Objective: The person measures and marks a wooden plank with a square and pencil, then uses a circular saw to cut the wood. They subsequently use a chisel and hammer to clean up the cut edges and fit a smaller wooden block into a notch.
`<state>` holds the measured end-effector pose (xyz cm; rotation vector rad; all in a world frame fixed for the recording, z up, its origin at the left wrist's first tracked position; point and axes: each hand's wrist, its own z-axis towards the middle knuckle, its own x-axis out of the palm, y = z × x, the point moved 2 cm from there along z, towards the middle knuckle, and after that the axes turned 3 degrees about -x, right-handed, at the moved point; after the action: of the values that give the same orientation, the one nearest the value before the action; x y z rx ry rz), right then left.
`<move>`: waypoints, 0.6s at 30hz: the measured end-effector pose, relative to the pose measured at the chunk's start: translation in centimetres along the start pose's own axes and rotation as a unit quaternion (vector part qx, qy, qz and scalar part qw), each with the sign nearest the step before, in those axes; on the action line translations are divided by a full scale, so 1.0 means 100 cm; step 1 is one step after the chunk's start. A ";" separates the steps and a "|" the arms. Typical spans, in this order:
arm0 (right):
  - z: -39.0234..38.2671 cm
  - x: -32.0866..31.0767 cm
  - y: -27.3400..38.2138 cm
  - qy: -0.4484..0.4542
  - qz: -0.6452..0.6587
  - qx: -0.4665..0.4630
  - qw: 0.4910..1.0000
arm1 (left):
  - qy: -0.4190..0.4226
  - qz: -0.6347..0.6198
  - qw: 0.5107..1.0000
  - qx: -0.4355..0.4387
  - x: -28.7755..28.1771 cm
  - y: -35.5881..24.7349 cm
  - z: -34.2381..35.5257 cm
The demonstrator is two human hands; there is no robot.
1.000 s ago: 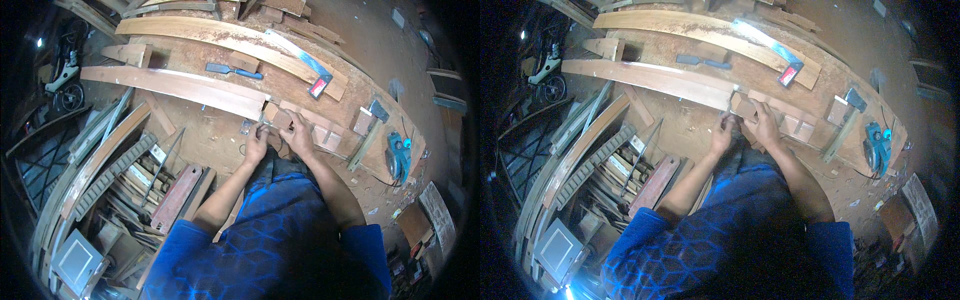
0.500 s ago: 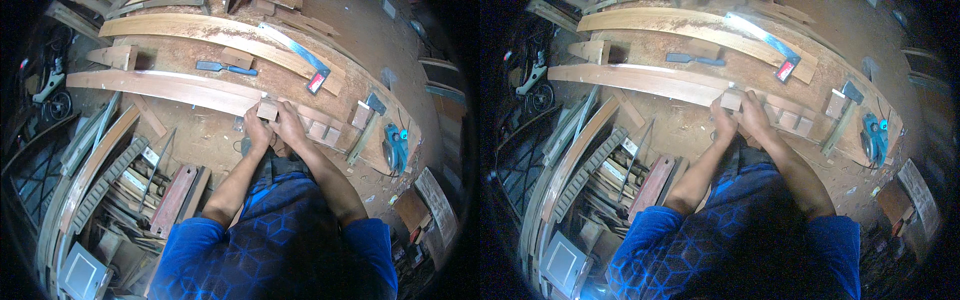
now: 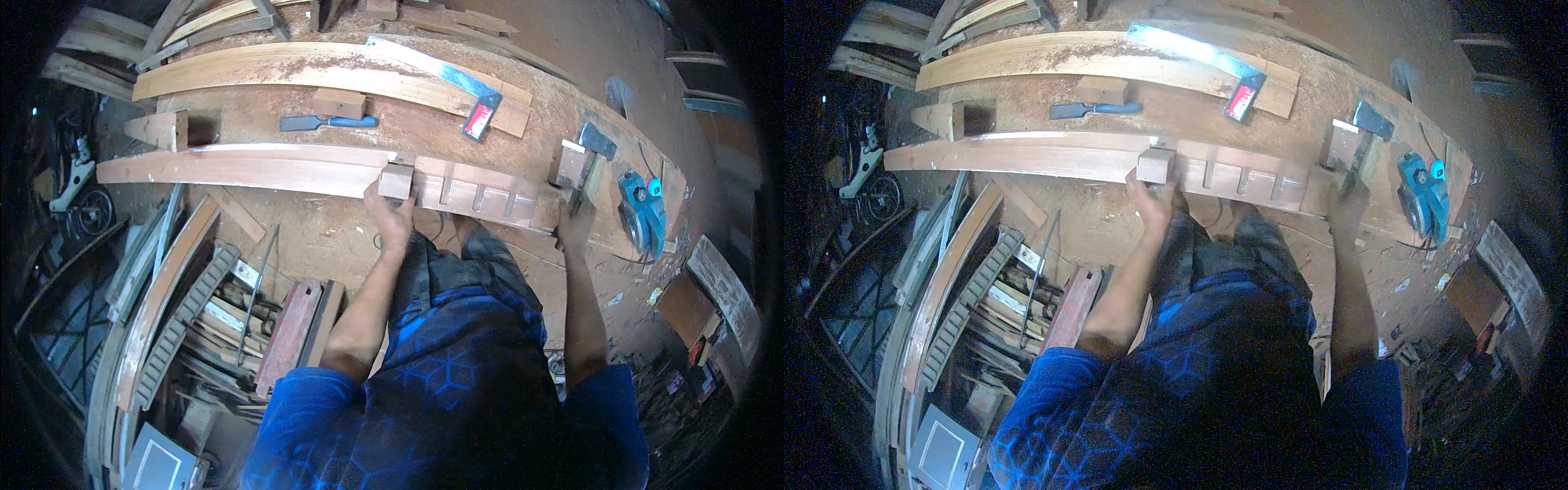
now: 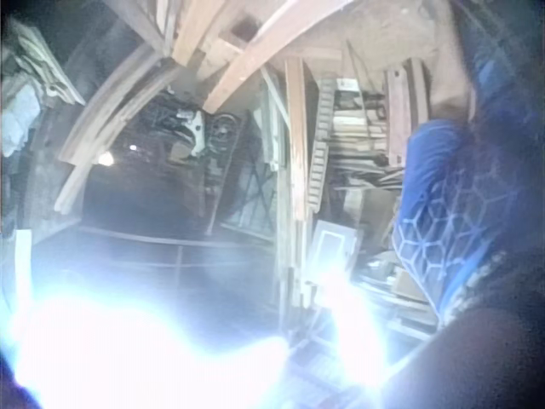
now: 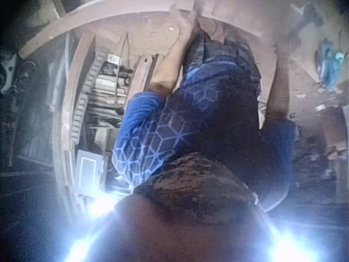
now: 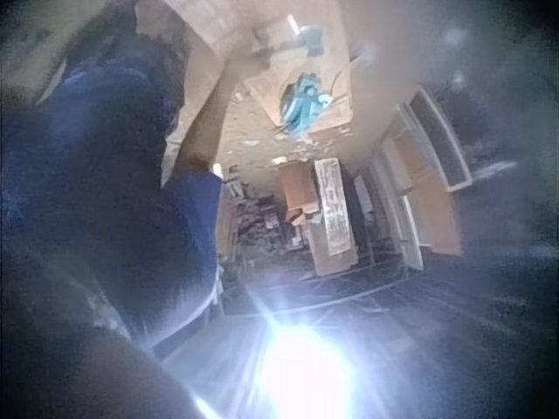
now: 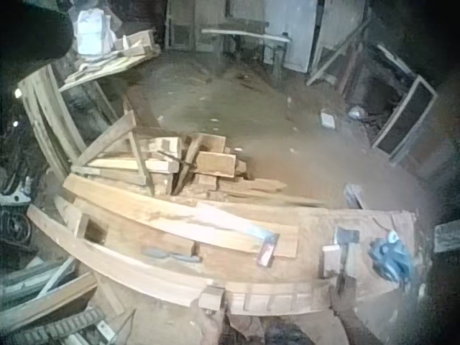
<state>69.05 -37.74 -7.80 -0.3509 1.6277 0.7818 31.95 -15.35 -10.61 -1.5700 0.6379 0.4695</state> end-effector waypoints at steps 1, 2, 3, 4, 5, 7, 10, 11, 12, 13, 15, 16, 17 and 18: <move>0.002 0.004 -0.023 0.015 -0.007 0.053 0.998 | -0.004 -0.004 1.000 -0.002 0.001 -0.003 0.000; 0.006 0.008 -0.041 0.028 -0.013 0.105 0.994 | -0.010 -0.010 1.000 -0.003 0.002 -0.006 0.003; 0.006 0.012 -0.058 0.041 -0.019 0.156 0.987 | -0.015 -0.016 1.000 -0.003 0.003 -0.009 0.004; 0.008 0.017 -0.063 0.037 -0.008 0.156 0.987 | -0.017 -0.003 1.000 0.004 0.004 -0.004 0.004; 0.010 0.021 -0.067 0.032 0.002 0.155 0.987 | -0.019 0.010 1.000 0.011 0.004 0.000 0.005; 0.014 0.027 -0.077 0.038 0.001 0.140 0.989 | -0.019 0.009 1.000 0.007 0.006 0.003 0.004; 0.024 0.028 -0.091 0.056 -0.022 0.145 0.988 | -0.018 -0.008 1.000 -0.005 0.008 0.003 0.002; 0.033 0.027 -0.093 0.054 -0.020 0.180 0.982 | -0.020 0.001 1.000 0.004 0.009 0.007 0.003; 0.040 0.022 -0.095 0.051 -0.019 0.215 0.975 | -0.020 0.010 1.000 0.012 0.010 0.010 0.003; 0.045 0.015 -0.098 0.065 0.017 0.226 0.972 | -0.023 0.021 0.999 0.009 0.009 0.008 0.003; 0.054 -0.006 -0.098 0.096 0.089 0.245 0.961 | -0.033 0.045 0.998 0.000 0.005 0.000 0.004; 0.052 -0.018 -0.084 0.081 0.115 0.233 0.962 | -0.034 0.049 0.998 0.007 0.002 -0.002 0.004; 0.035 -0.026 -0.081 0.084 0.173 0.210 0.959 | -0.032 0.049 0.998 0.015 0.001 -0.004 0.002; 0.018 -0.032 -0.084 0.086 0.231 0.184 0.952 | -0.031 0.047 0.998 0.023 0.003 -0.006 0.004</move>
<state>76.34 -43.31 -7.27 0.2458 2.0104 0.7834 32.62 -14.92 -10.37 -1.4803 0.6735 0.5672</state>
